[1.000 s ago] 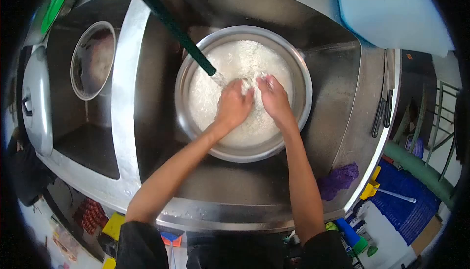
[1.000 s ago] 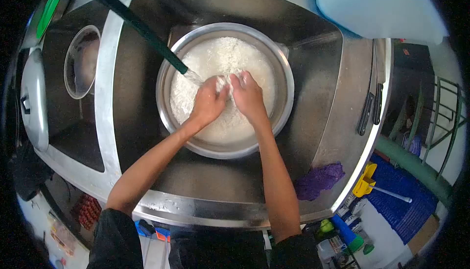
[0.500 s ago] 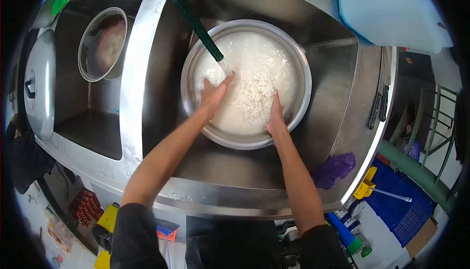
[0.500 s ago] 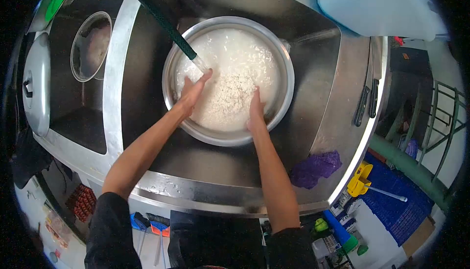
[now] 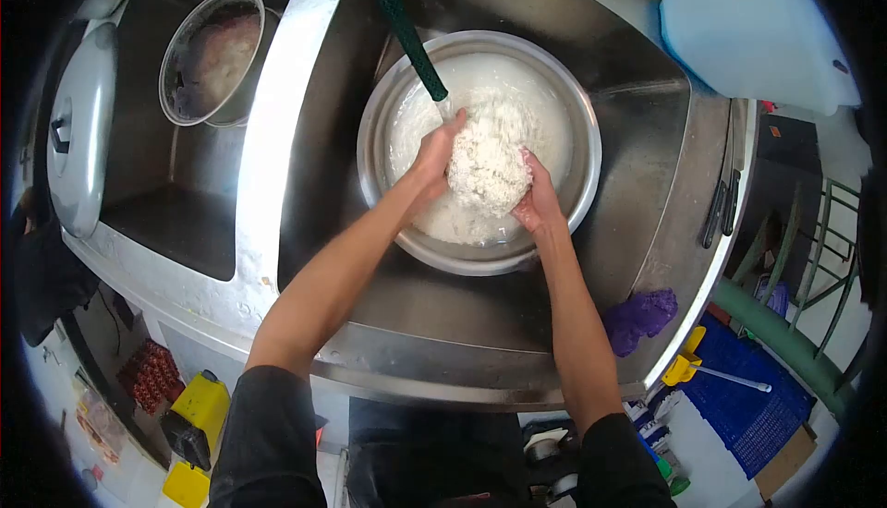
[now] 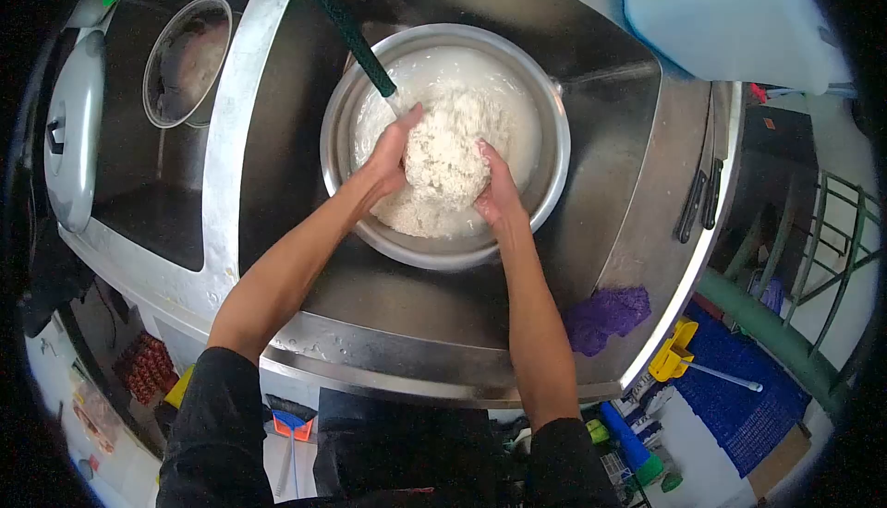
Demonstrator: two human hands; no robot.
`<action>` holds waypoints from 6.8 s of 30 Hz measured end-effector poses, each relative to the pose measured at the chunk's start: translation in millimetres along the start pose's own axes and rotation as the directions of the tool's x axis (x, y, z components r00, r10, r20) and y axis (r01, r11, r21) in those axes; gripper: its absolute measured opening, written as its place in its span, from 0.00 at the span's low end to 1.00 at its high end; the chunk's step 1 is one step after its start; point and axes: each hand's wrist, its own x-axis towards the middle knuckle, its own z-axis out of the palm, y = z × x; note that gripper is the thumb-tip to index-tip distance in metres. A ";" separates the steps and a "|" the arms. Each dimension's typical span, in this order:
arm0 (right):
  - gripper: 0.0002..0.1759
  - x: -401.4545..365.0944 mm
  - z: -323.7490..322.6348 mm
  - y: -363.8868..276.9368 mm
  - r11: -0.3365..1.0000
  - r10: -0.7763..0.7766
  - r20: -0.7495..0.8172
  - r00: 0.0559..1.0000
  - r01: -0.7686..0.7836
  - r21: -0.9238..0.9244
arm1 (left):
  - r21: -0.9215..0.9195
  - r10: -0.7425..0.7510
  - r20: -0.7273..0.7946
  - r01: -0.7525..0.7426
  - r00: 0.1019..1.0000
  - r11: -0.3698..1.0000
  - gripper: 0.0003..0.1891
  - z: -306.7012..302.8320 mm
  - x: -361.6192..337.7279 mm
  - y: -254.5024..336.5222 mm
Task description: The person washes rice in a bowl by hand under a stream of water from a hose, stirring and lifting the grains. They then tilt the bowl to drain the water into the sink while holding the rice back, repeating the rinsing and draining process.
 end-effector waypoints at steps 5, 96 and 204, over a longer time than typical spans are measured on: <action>0.33 -9.0 18.5 -41.0 0.900 -0.066 -0.119 0.991 0.007 -0.437 | 0.077 0.028 0.073 -0.033 0.997 0.996 0.25 1.9 10.7 9.1; 0.22 -1.0 27.2 35.3 0.138 -0.222 0.231 0.947 0.265 -0.954 | 0.607 0.090 0.236 -0.219 0.968 0.764 0.02 49.5 -56.4 65.5; 0.19 35.3 31.3 43.2 0.962 -0.124 -0.270 0.955 0.049 -0.267 | 0.972 0.944 0.230 -0.017 0.237 -0.233 0.46 234.7 -252.6 309.8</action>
